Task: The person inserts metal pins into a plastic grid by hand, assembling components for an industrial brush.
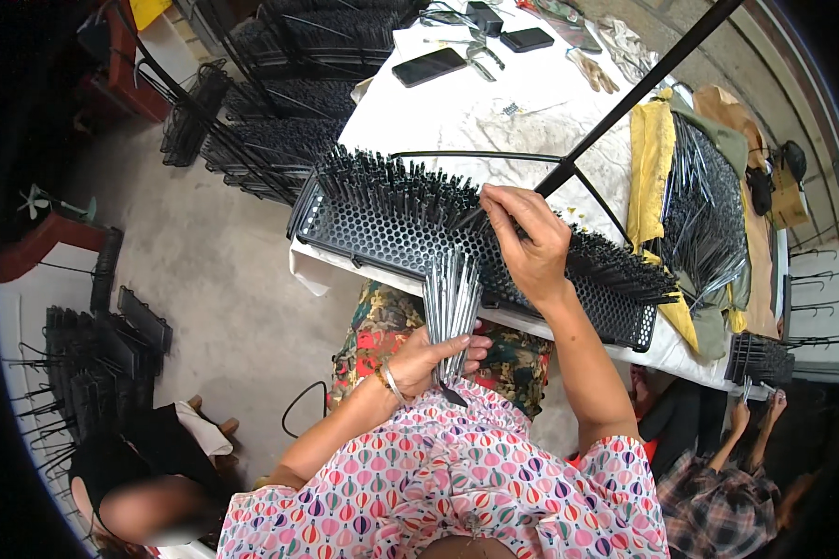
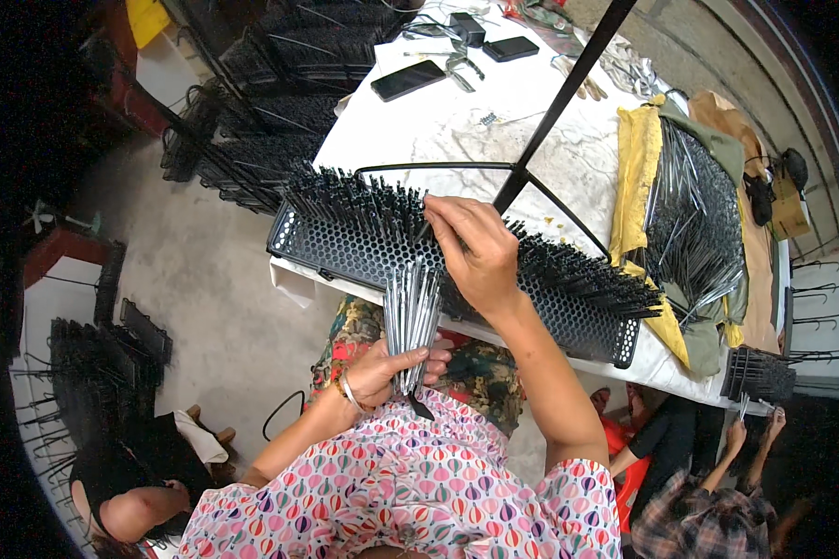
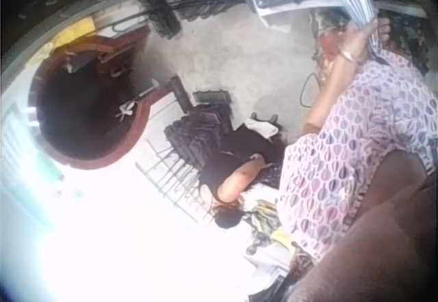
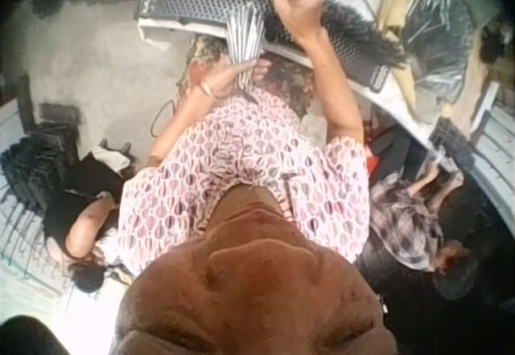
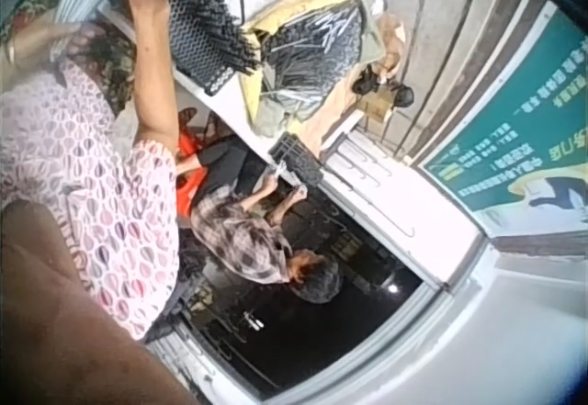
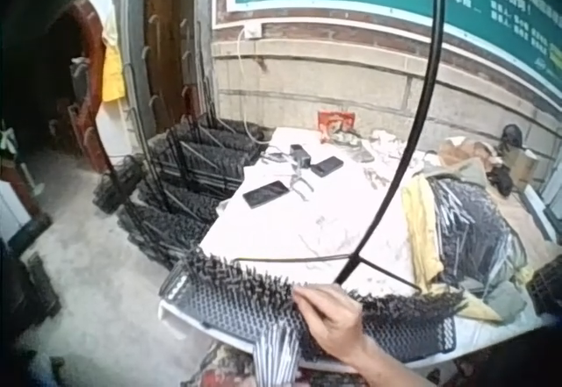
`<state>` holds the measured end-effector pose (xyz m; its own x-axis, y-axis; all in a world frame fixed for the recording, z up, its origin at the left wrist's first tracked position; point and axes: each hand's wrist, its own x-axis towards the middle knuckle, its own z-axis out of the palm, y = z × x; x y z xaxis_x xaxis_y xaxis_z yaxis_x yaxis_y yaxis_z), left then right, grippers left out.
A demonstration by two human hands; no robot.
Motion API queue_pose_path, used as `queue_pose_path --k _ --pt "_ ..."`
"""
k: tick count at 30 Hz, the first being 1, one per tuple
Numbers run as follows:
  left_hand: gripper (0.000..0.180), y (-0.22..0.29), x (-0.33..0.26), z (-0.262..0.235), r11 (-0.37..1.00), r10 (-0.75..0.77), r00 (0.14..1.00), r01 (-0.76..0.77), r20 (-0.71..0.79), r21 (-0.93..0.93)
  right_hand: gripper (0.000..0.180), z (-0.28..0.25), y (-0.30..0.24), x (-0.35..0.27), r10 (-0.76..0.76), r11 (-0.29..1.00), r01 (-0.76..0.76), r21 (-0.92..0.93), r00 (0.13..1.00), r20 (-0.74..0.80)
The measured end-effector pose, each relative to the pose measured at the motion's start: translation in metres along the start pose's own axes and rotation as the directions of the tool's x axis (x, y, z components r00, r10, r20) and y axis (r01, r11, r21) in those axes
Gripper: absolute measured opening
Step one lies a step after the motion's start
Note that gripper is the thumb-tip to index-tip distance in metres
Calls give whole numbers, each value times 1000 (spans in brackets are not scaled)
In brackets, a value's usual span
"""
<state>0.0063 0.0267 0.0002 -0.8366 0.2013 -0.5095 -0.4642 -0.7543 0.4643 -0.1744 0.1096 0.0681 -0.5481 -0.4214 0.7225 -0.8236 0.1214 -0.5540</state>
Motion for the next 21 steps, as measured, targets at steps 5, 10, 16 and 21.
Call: queue_pose_path --k 5,10,16,21 --pt "27 4 4 6 999 37 999 -37 -29 7 19 3 2 5 -43 996 45 -79 999 31" --pt "25 6 3 9 998 53 998 -52 -35 23 18 8 -2 10 -68 993 71 -96 997 36" --pt "24 5 6 7 998 53 997 -51 -54 38 19 11 0 13 -80 988 82 -130 997 20" --pt "24 4 6 7 998 53 997 -51 -61 25 19 14 -2 14 -109 977 118 -178 992 57"
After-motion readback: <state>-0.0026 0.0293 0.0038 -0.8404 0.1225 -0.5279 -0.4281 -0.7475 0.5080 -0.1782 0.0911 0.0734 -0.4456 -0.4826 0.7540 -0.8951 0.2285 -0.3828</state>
